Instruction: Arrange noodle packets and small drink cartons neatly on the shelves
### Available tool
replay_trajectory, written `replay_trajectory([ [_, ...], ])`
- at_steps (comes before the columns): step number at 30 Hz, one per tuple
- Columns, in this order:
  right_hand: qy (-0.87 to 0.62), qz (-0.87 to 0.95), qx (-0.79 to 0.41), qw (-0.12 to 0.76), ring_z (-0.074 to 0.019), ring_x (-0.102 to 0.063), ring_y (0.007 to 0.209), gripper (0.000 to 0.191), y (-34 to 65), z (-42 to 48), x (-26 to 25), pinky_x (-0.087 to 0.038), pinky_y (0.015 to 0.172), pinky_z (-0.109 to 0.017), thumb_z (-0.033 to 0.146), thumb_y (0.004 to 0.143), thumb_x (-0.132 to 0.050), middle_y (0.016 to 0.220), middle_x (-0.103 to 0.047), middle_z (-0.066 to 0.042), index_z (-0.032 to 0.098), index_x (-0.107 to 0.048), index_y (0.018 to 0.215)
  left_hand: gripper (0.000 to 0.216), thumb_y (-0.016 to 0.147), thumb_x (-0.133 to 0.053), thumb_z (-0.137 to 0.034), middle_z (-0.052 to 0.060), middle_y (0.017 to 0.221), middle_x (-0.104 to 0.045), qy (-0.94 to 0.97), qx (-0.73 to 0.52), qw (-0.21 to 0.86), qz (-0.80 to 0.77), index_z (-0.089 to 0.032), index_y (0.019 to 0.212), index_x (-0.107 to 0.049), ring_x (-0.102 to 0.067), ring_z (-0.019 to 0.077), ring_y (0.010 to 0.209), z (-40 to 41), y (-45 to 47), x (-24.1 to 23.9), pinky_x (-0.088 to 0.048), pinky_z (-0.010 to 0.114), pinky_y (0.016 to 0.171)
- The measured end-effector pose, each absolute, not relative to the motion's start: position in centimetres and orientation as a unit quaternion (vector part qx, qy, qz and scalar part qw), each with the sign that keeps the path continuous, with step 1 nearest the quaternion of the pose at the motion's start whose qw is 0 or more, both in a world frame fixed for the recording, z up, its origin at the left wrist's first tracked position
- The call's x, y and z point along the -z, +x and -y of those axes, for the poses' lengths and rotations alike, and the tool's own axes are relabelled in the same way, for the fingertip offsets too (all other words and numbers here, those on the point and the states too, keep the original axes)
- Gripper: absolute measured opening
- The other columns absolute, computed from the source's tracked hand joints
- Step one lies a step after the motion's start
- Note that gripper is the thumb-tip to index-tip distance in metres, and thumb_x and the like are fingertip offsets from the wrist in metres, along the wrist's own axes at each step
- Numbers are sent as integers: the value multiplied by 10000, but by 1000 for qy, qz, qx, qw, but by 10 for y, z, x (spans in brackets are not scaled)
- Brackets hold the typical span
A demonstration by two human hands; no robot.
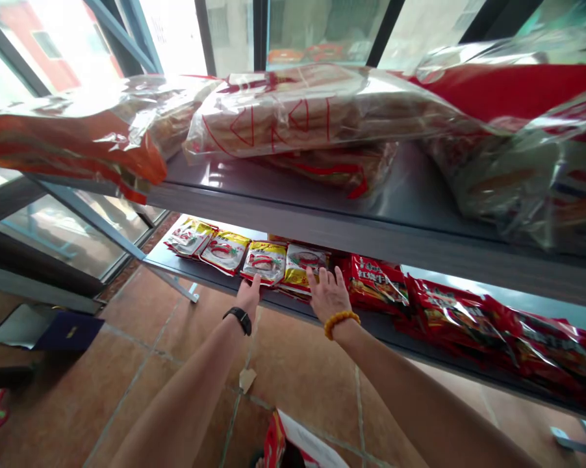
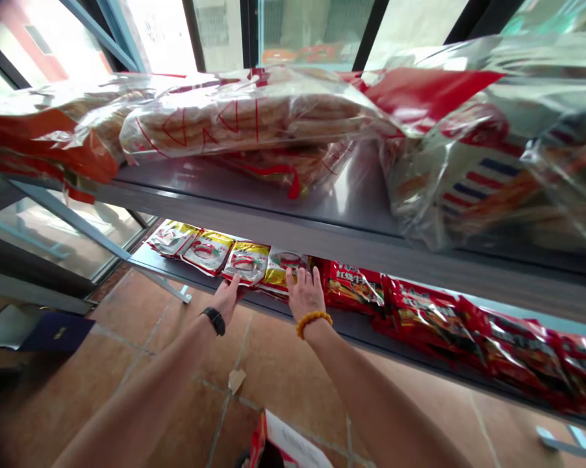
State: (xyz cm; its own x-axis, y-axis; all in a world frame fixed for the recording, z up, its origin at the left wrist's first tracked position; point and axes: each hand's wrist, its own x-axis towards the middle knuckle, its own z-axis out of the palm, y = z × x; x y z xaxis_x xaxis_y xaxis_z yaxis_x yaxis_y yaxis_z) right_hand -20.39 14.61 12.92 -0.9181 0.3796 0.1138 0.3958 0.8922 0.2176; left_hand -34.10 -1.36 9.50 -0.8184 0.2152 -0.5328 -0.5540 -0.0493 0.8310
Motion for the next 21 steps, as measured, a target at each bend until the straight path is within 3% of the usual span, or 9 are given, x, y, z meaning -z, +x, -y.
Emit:
replay_trajectory([
  [2, -197, 974, 93, 59, -409, -542, 1242, 741, -197, -145, -130, -230, 1231, -619, 287, 841, -699, 1405, -558, -261, 100, -467, 1519, 254, 995, -639, -378, 72, 960, -640, -158, -703, 258, -644, -134, 1010, -568, -644, 118, 668, 34, -350, -102, -551, 213, 586],
  [5, -185, 976, 57, 104, -418, -459, 1358, 734, -182, -140, -129, -193, 1247, -626, 325, 881, -677, 1491, -498, -258, 98, -431, 1534, 356, 1032, -513, -520, 61, 1033, -580, -192, -700, 194, -660, -169, 1078, -477, -688, 129, 691, 55, -379, -112, -573, 232, 577],
  [9, -174, 973, 24, 147, -387, -474, 1377, 667, -154, -122, -125, -192, 1252, -628, 313, 924, -615, 1503, -511, -223, 140, -416, 1537, 198, 1044, -543, -302, -1, 817, -566, -198, -705, 209, -648, -167, 917, -471, -651, 127, 616, 51, -414, -122, -571, 245, 568],
  [13, -198, 966, -15, 164, -344, -536, 1338, 584, -100, -92, -123, -217, 1248, -624, 307, 952, -565, 1471, -562, -186, 165, -437, 1504, 236, 1003, -576, -110, -1, 774, -616, -161, -726, 261, -615, -141, 782, -499, -633, 94, 653, 47, -414, -130, -591, 224, 669],
  [15, -231, 960, -51, 147, -310, -563, 1318, 518, -56, -76, -121, -263, 1247, -589, 312, 961, -553, 1437, -599, -160, 175, -475, 1454, 229, 1045, -510, -165, 21, 794, -640, -160, -724, 279, -610, -133, 822, -547, -655, 97, 661, 58, -405, -132, -599, 218, 688],
  [18, -339, 929, -114, 98, -269, -621, 1252, 420, 38, -56, -105, -398, 1194, -517, 317, 974, -526, 1335, -667, -136, 182, -533, 1372, 358, 1089, -400, -427, -10, 790, -623, -203, -701, 227, -645, -187, 855, -527, -674, 105, 639, 88, -382, -116, -600, 197, 609],
  [19, -392, 907, -133, 78, -268, -647, 1216, 389, 76, -48, -95, -452, 1150, -500, 319, 976, -510, 1287, -691, -136, 180, -559, 1336, 380, 1098, -360, -413, -3, 799, -634, -214, -688, 224, -657, -187, 844, -527, -688, 98, 664, 101, -367, -104, -594, 170, 618],
  [21, -513, 841, -171, 26, -275, -704, 1106, 324, 160, -30, -73, -552, 1015, -460, 314, 966, -473, 1173, -733, -141, 178, -622, 1220, 298, 1069, -401, -214, 10, 763, -647, -236, -635, 268, -686, -171, 831, -574, -686, 108, 620, 136, -322, -75, -587, 164, 565],
])
